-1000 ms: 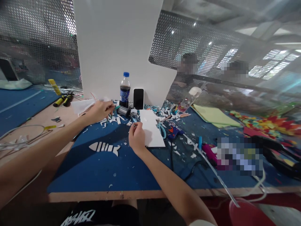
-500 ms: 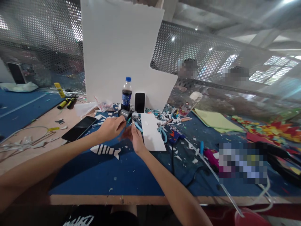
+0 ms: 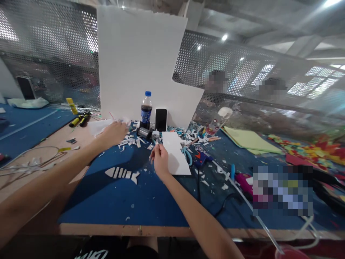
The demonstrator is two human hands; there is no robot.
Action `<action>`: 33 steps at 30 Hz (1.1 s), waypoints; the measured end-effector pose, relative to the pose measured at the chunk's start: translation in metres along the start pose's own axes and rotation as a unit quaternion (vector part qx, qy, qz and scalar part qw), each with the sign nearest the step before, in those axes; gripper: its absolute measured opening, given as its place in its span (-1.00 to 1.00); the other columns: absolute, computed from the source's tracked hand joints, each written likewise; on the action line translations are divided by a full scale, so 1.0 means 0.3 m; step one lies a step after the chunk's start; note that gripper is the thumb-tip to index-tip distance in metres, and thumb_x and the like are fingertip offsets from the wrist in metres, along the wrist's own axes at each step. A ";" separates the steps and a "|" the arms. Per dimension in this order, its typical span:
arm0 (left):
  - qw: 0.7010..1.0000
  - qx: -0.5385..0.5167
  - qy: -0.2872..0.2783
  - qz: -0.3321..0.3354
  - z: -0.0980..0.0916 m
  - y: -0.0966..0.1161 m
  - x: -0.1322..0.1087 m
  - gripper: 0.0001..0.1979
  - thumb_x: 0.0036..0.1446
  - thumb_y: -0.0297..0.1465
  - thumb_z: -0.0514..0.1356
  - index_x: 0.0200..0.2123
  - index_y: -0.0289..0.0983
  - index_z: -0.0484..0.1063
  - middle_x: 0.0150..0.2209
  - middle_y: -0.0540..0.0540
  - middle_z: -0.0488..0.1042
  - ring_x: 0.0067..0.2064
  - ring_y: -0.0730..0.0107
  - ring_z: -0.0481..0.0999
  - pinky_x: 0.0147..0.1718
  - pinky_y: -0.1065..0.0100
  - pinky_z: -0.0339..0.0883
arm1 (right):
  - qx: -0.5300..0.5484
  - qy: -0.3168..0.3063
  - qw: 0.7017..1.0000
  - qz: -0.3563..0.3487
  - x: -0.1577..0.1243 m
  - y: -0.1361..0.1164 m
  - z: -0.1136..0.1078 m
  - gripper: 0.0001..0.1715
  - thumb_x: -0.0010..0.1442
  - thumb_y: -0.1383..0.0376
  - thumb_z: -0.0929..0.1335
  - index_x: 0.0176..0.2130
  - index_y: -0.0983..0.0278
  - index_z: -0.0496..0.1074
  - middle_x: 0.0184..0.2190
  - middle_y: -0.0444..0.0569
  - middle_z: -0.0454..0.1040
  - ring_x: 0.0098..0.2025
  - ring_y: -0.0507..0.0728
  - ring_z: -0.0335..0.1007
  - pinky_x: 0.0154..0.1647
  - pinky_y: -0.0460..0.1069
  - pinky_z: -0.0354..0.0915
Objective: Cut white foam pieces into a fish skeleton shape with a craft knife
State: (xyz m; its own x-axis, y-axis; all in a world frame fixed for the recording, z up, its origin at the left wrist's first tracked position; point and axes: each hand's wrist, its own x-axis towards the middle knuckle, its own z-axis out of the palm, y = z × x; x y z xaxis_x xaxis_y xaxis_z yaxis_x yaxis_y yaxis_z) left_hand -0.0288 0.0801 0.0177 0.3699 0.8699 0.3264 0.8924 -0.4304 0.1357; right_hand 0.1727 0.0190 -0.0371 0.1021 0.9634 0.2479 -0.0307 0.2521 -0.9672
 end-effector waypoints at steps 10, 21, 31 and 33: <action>0.998 0.026 0.013 -0.056 0.048 -0.290 0.079 -0.66 0.22 -0.31 0.13 0.02 -0.31 0.31 0.01 -0.18 0.37 -0.03 0.22 0.43 -0.09 0.08 0.38 | -0.034 0.019 0.998 -0.040 0.005 0.002 -0.008 -0.49 0.18 -0.10 0.23 -0.57 0.20 0.21 -0.70 -0.20 0.27 -0.71 -0.02 0.14 -0.71 -0.09 0.14; 0.989 0.010 -0.134 -0.054 0.038 -0.320 0.225 -0.68 0.22 -0.30 0.13 0.01 -0.31 0.32 -0.01 -0.17 0.38 -0.07 0.25 0.45 -0.12 0.12 0.40 | -0.047 0.003 0.998 -0.040 0.010 0.009 -0.009 -0.49 0.20 -0.07 0.23 -0.58 0.21 0.19 -0.73 -0.21 0.25 -0.74 -0.03 0.14 -0.72 -0.10 0.11; 0.986 -0.014 -0.165 -0.036 0.083 -0.278 0.345 -0.66 0.20 -0.29 0.15 -0.01 -0.33 0.35 -0.01 -0.14 0.39 -0.08 0.21 0.45 -0.16 0.15 0.41 | -0.056 -0.030 0.997 -0.030 0.003 0.017 -0.008 -0.46 0.16 -0.15 0.19 -0.55 0.21 0.18 -0.72 -0.22 0.25 -0.75 -0.02 0.16 -0.75 -0.11 0.13; 0.992 -0.015 -0.121 -0.036 0.088 -0.280 0.340 -0.67 0.21 -0.30 0.14 0.00 -0.33 0.34 -0.01 -0.15 0.39 -0.07 0.21 0.45 -0.14 0.14 0.41 | -0.057 -0.042 0.997 -0.032 0.001 0.017 -0.008 -0.45 0.17 -0.14 0.19 -0.55 0.21 0.18 -0.72 -0.22 0.25 -0.75 -0.03 0.16 -0.75 -0.12 0.14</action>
State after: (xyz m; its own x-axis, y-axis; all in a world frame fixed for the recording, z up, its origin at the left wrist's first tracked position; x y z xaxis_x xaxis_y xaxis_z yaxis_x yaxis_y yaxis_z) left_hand -0.0591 0.2112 0.0151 0.3594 0.9296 0.0815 0.9121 -0.3684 0.1797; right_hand 0.1749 0.0204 -0.0422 0.0164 0.9512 0.3080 0.0877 0.3055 -0.9482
